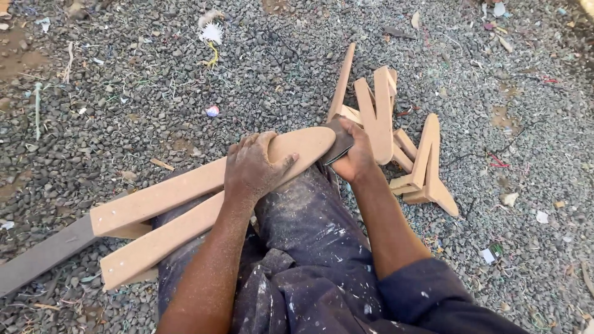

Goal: Sanding wooden furniture components by hand using sandpaper to smooth the surfaces.

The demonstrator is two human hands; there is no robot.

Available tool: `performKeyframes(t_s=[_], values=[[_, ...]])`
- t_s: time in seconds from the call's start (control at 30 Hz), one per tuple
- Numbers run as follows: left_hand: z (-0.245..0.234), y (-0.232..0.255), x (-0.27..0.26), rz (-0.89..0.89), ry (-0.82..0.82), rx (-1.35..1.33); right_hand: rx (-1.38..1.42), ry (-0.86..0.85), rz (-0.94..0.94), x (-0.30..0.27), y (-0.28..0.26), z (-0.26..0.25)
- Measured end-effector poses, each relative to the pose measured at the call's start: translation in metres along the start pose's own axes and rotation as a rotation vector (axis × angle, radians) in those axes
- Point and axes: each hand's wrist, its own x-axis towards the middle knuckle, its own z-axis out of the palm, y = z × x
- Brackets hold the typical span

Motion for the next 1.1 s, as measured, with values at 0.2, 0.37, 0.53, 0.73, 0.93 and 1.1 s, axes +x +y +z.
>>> performKeyframes(t_s=[0.2,0.37,0.53,0.73,0.93,1.1], values=[[0.006,0.0,0.004,0.005,0.045,0.007,-0.041,0.041,0.082,-0.032,0.005,0.017],[0.011,-0.003,0.005,-0.003,0.022,0.017,-0.061,-0.03,-0.006,-0.03,-0.017,0.047],[0.013,-0.009,0.01,-0.028,0.022,-0.012,-0.178,-0.088,-0.055,-0.029,-0.017,0.042],[0.027,-0.017,0.024,-0.054,0.063,0.041,-0.232,0.077,0.034,-0.057,-0.013,0.051],[0.029,-0.018,0.023,-0.006,0.143,0.021,-0.255,0.077,-0.084,0.041,-0.009,-0.001],[0.035,-0.023,0.022,0.004,0.291,0.039,-0.821,0.246,-0.299,-0.075,0.041,0.087]])
